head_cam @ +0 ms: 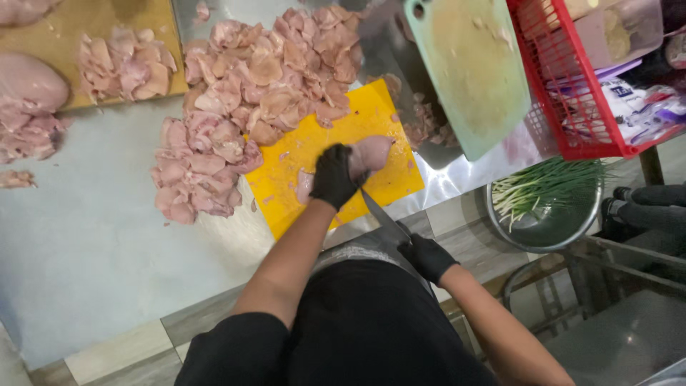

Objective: The person slices raw chicken breast fillets into thin pieces on a yellow cutting board with a knife, moving finished slices aside and taking new fillets one at a time from the pile on the stainless steel table.

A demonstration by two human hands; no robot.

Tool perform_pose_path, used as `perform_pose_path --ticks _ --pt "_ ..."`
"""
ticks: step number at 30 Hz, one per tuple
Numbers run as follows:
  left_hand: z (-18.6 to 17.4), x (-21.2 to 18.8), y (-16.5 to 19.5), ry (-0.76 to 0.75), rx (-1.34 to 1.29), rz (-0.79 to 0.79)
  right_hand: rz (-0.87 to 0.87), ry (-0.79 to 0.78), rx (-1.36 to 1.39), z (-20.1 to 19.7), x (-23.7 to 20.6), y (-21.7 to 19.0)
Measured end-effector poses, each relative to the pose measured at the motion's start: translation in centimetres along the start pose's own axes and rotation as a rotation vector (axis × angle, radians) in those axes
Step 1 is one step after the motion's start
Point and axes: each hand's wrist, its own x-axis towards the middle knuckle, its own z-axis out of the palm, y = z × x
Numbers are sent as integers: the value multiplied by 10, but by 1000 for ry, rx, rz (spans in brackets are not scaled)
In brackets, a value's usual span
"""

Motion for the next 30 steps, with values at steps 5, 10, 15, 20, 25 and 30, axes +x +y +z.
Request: perform_pose_path --ticks 5,10,15,20,25,30 --pt "0 1 -13 -195 -76 92 305 -200 51 -21 -9 4" --pt "-3 32 -40 -268 -923 -544 350 -223 171 -34 -8 5" --pt "-37 23 -81 -454 -1644 -779 104 144 175 -35 12 -9" --pt "-60 -10 -99 -158 -637 -366 233 127 449 -20 31 -23" --pt "-67 -32 -83 111 -106 -237 -19 400 69 -15 48 -23" --pt "-48 -1 -42 -78 -5 -18 -180 412 29 -14 66 -46"
